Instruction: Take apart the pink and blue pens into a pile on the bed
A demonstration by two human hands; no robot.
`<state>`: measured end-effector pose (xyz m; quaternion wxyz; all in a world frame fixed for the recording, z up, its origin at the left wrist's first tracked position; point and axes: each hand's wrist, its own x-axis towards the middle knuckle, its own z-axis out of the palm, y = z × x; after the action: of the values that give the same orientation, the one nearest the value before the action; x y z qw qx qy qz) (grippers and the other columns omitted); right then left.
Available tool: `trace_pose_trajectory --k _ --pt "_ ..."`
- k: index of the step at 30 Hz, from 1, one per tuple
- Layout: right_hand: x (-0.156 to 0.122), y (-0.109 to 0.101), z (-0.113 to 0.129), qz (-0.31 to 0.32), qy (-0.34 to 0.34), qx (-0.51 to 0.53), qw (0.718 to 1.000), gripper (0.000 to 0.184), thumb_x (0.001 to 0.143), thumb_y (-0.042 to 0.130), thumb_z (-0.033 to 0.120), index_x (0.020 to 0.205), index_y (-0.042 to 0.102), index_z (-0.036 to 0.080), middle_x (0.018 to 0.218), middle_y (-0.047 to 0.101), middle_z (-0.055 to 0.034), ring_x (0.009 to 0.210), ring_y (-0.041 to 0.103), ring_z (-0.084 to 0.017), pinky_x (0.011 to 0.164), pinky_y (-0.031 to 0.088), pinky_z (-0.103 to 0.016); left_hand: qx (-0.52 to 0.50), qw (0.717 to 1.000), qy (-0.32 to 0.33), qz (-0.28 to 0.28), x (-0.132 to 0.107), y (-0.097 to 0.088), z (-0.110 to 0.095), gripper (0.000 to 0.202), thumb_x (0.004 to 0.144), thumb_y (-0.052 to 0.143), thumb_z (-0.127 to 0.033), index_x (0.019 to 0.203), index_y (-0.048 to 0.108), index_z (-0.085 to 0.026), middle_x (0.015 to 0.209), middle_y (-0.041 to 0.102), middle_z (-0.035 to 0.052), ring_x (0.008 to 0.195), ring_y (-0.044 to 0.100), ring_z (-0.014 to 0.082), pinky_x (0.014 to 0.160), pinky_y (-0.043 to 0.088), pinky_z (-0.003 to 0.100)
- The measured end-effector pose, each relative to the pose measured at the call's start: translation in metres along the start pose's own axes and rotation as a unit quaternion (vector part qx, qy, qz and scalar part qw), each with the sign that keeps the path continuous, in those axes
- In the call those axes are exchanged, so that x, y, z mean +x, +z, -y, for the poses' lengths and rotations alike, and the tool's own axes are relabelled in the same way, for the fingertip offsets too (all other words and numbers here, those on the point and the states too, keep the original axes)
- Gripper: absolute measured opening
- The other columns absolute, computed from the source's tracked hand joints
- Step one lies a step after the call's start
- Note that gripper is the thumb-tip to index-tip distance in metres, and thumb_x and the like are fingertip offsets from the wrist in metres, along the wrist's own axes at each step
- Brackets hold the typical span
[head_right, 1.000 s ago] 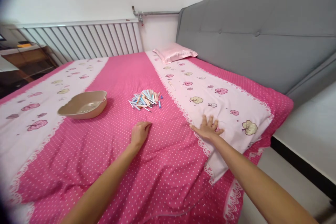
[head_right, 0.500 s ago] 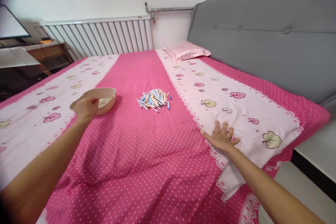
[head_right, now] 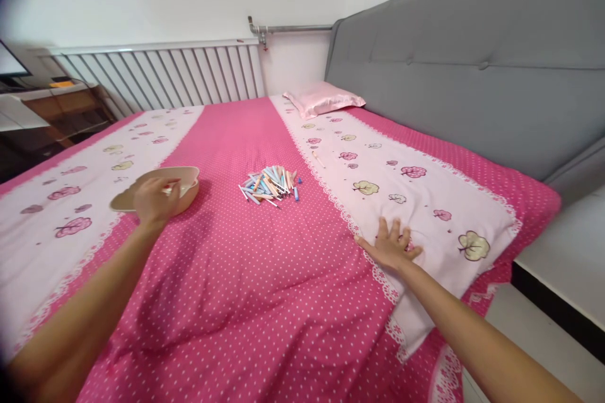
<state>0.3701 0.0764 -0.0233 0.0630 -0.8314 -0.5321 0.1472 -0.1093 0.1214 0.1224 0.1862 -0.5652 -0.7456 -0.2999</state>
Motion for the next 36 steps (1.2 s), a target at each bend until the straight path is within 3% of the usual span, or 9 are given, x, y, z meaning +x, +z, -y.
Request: trace_pose_trajectory --k 3,7,10,15,19,23,27,32,36 --pt "-0.002 -0.007 0.001 0.008 0.008 -0.001 1.000 0.098 0.065 0.027 0.079 0.143 0.007 0.024 0.151 -0.007 -0.0085 0.135 -0.005 -0.038 0.098 0.006 -0.066 -0.128 0.990 0.037 0.045 -0.016 0.006 -0.028 0.029 0.075 0.050 -0.036 0.090 0.068 -0.020 0.092 0.066 0.0063 0.084 0.059 0.0202 0.079 0.041 0.030" --pt "-0.003 -0.031 0.005 0.060 0.007 -0.014 0.998 0.094 0.067 0.036 0.072 0.142 0.014 0.021 0.151 0.001 -0.0112 0.134 0.003 -0.040 0.098 0.014 -0.064 -0.223 0.971 -0.025 0.083 -0.022 0.026 -0.051 0.027 0.068 0.056 -0.035 0.081 0.071 -0.018 0.072 0.066 0.0057 0.071 0.059 0.0198 0.076 0.043 0.032" --pt "0.001 -0.058 0.022 0.030 -0.008 -0.021 0.999 0.093 0.067 0.042 0.068 0.142 0.016 0.019 0.150 0.004 -0.0120 0.133 0.008 -0.041 0.098 0.017 -0.063 -0.276 0.954 -0.079 0.091 -0.017 0.044 -0.060 0.029 0.064 0.059 -0.037 0.081 0.071 -0.016 0.062 0.065 0.0045 0.063 0.059 0.0186 0.069 0.045 0.031" --pt "0.009 -0.102 0.097 0.007 -0.137 0.045 0.990 0.085 0.072 0.045 0.060 0.141 0.016 0.021 0.148 0.017 -0.0109 0.133 0.015 -0.037 0.100 0.020 -0.059 -0.399 0.897 -0.176 0.078 0.003 0.066 -0.089 0.037 0.064 0.059 -0.039 0.086 0.069 -0.010 0.062 0.065 0.0051 0.055 0.059 0.0146 0.055 0.046 0.025" --pt "0.020 -0.118 0.174 -0.017 -0.253 0.146 0.956 0.077 0.074 0.053 0.049 0.139 0.023 0.022 0.144 0.030 -0.0108 0.127 0.033 -0.033 0.099 0.028 -0.050 -0.474 0.853 -0.211 0.060 0.022 0.079 -0.119 0.036 0.065 0.059 -0.035 0.088 0.068 -0.008 0.065 0.064 0.0055 0.052 0.058 0.0116 0.050 0.045 0.021" --pt "0.045 -0.103 0.234 -0.032 -0.305 0.189 0.933 0.049 0.078 0.051 0.032 0.124 0.048 0.018 0.114 0.062 -0.0073 0.104 0.056 -0.021 0.091 0.040 -0.034 -0.506 0.835 -0.216 0.021 0.019 0.098 -0.130 0.036 0.067 0.058 -0.036 0.090 0.067 -0.010 0.071 0.065 0.0046 0.055 0.058 0.0106 0.051 0.045 0.020" --pt "0.071 -0.068 0.267 -0.039 -0.275 0.138 0.951 0.030 0.077 0.051 0.025 0.103 0.064 0.023 0.100 0.067 -0.0051 0.097 0.060 -0.021 0.081 0.045 -0.031 -0.461 0.852 -0.243 -0.049 -0.005 0.117 -0.118 0.030 0.066 0.061 -0.034 0.084 0.068 -0.011 0.060 0.061 0.0011 0.050 0.055 0.0104 0.050 0.044 0.021" --pt "0.091 -0.020 0.273 -0.063 -0.224 0.086 0.969 0.028 0.076 0.054 0.032 0.099 0.065 0.021 0.095 0.067 -0.0097 0.092 0.062 -0.025 0.075 0.047 -0.034 -0.466 0.854 -0.232 -0.008 -0.017 0.118 -0.111 0.031 0.067 0.062 -0.035 0.086 0.068 -0.012 0.057 0.059 -0.0010 0.049 0.054 0.0103 0.050 0.043 0.021" --pt "0.103 -0.004 0.264 -0.038 -0.226 0.076 0.970 0.035 0.069 0.062 0.038 0.100 0.062 0.022 0.093 0.067 -0.0068 0.090 0.062 -0.024 0.073 0.048 -0.032 -0.486 0.829 -0.271 0.051 -0.019 0.117 -0.121 0.029 0.065 0.064 -0.033 0.083 0.067 -0.011 0.056 0.061 -0.0005 0.047 0.053 0.0106 0.047 0.042 0.021"
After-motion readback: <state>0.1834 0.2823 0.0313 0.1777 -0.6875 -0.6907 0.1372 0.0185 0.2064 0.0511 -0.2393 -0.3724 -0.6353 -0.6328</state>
